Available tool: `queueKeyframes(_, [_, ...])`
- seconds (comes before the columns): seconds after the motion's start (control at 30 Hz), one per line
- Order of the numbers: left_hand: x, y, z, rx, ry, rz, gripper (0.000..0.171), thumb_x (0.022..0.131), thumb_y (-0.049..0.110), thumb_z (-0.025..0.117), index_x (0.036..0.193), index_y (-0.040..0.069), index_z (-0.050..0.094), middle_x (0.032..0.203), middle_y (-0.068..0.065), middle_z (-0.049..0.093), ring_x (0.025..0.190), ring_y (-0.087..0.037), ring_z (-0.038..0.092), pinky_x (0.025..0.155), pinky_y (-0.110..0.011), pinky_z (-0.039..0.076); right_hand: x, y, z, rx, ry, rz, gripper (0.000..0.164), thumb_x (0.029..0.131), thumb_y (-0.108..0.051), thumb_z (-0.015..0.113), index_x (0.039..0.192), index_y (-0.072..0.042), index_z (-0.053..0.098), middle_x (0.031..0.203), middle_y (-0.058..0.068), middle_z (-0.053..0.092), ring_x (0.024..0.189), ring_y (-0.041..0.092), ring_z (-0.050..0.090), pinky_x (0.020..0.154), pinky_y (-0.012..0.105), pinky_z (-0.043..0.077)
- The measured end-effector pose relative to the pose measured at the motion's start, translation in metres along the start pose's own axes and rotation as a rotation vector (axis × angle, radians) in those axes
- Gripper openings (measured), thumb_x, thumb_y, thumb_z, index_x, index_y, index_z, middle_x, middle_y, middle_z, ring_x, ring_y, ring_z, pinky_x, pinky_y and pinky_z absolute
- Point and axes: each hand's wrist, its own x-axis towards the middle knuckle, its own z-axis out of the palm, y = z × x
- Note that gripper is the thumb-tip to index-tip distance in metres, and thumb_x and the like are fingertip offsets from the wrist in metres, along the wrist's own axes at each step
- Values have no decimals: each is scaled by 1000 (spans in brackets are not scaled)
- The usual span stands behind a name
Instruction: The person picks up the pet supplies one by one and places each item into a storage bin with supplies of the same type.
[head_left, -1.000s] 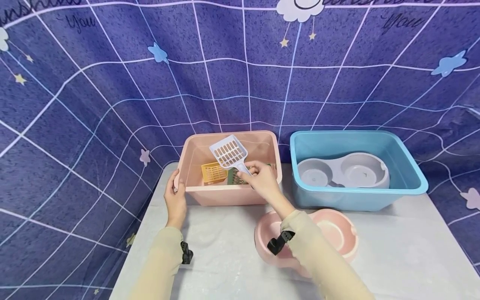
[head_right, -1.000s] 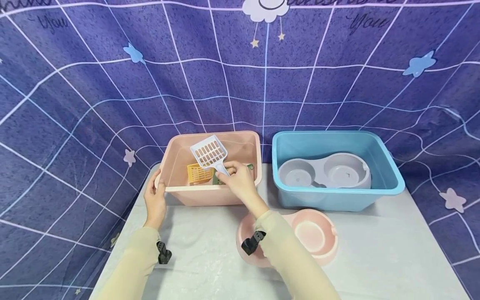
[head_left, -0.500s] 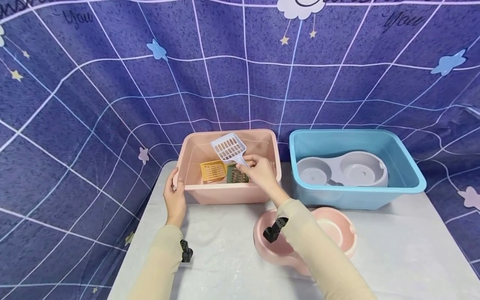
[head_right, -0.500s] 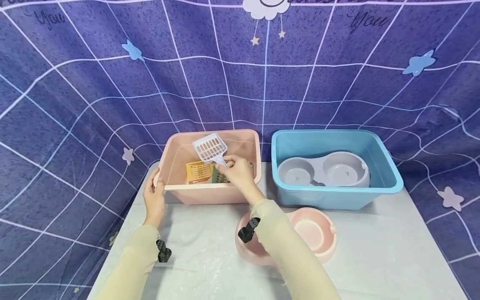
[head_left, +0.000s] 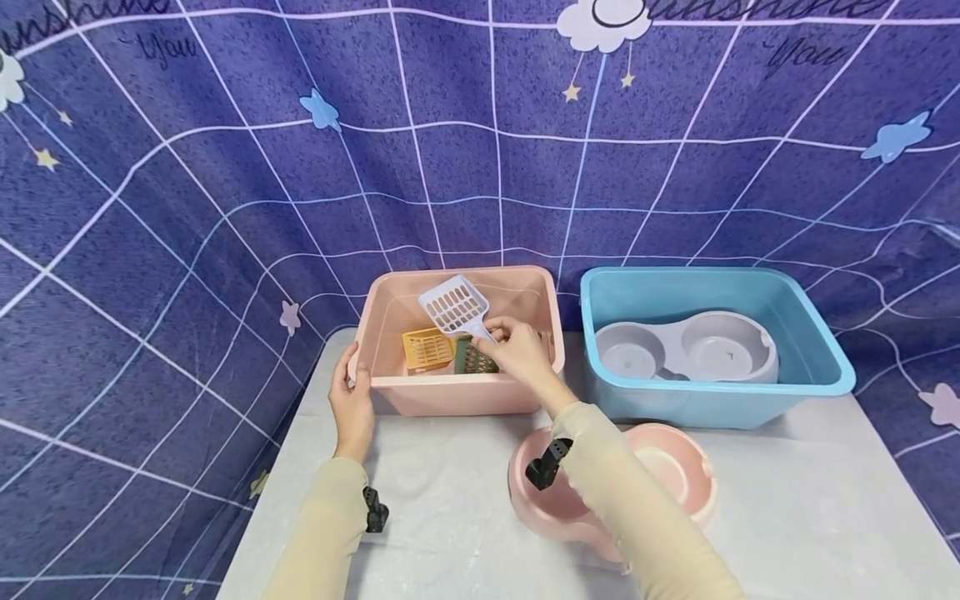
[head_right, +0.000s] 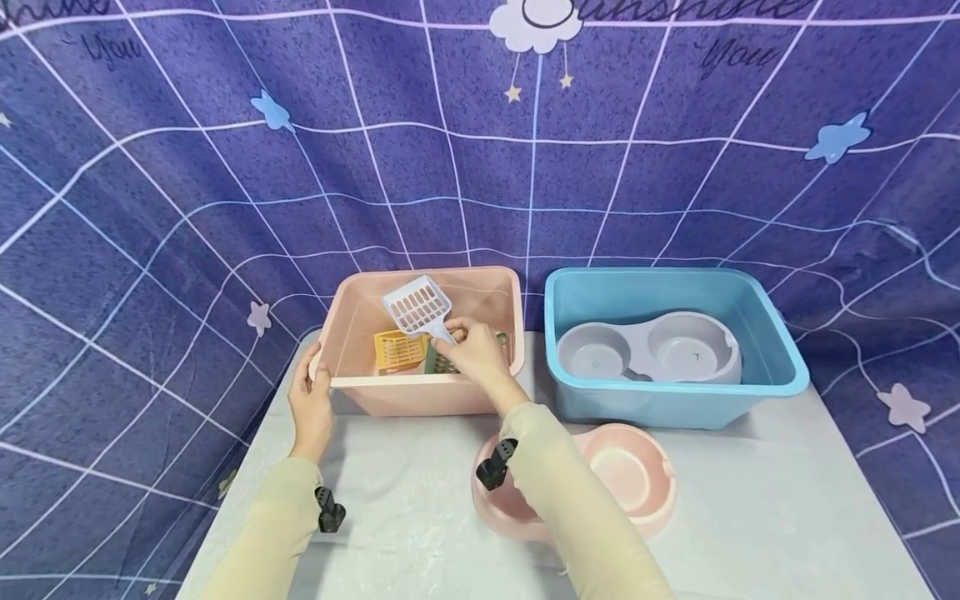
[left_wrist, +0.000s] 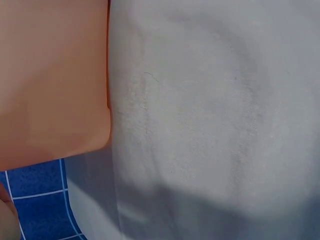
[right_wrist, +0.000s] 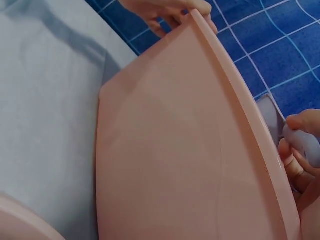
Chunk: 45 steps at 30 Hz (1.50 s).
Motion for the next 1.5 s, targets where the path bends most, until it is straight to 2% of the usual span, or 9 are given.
queueKeyframes(0.13, [8,-17,0,-23,17,2,43,103,13,49,146,12,50,151,-4,44,131,-22,45,105,-33,42,1,-1,1,-21,8,-10,32,85,-20,77,113,-5,70,79,0,58,67,11,49,57,22,40])
queueKeyframes(0.3, [11,-20,3,-15,36,16,42,103,16,50,145,15,51,151,-1,44,132,-20,45,108,-35,41,3,-2,1,-6,35,-11,31,84,-19,77,111,-5,71,83,1,59,75,13,50,63,24,41])
queueKeyframes(0.5, [8,-17,1,-30,28,-12,43,102,13,48,146,13,50,153,-2,40,134,-21,42,111,-39,38,3,0,2,17,23,-18,35,86,-16,77,117,-2,70,99,10,70,90,21,62,78,29,52])
queueKeyframes(0.67, [-1,2,1,-8,2,-24,45,102,10,47,147,7,46,154,-9,39,134,-26,42,109,-39,40,2,0,2,68,32,-27,40,87,-15,76,122,1,66,108,16,71,99,28,67,87,37,55])
queueKeyframes(0.77, [-5,14,3,12,1,-15,45,102,10,47,147,3,45,154,-12,38,134,-27,42,109,-40,40,2,1,2,86,35,-33,41,88,-16,76,123,1,65,107,14,71,98,28,67,87,36,55])
queueKeyframes(0.87, [-6,16,3,15,2,-15,45,102,8,47,147,4,46,154,-12,38,135,-25,41,110,-42,39,1,2,1,120,50,-46,41,90,-16,74,125,2,63,106,15,71,96,28,67,86,35,55])
queueKeyframes(1.0, [-7,14,3,12,-5,-12,45,102,8,47,147,4,46,155,-12,37,136,-25,40,110,-42,39,0,4,0,186,111,-71,36,92,-14,71,124,1,63,106,15,70,94,28,66,84,36,55])
queueKeyframes(1.27, [-4,12,5,-15,-16,0,45,102,8,48,146,2,46,153,-12,40,136,-25,40,111,-39,38,-4,4,-5,314,259,-169,23,91,-3,69,114,0,68,99,15,72,87,25,65,77,23,53])
queueKeyframes(1.5, [-5,13,4,-25,-5,-6,45,101,6,47,145,2,46,153,-12,40,136,-25,40,111,-39,38,-15,-4,-18,358,266,-170,22,92,-3,68,114,1,68,99,17,72,86,23,65,76,20,52])
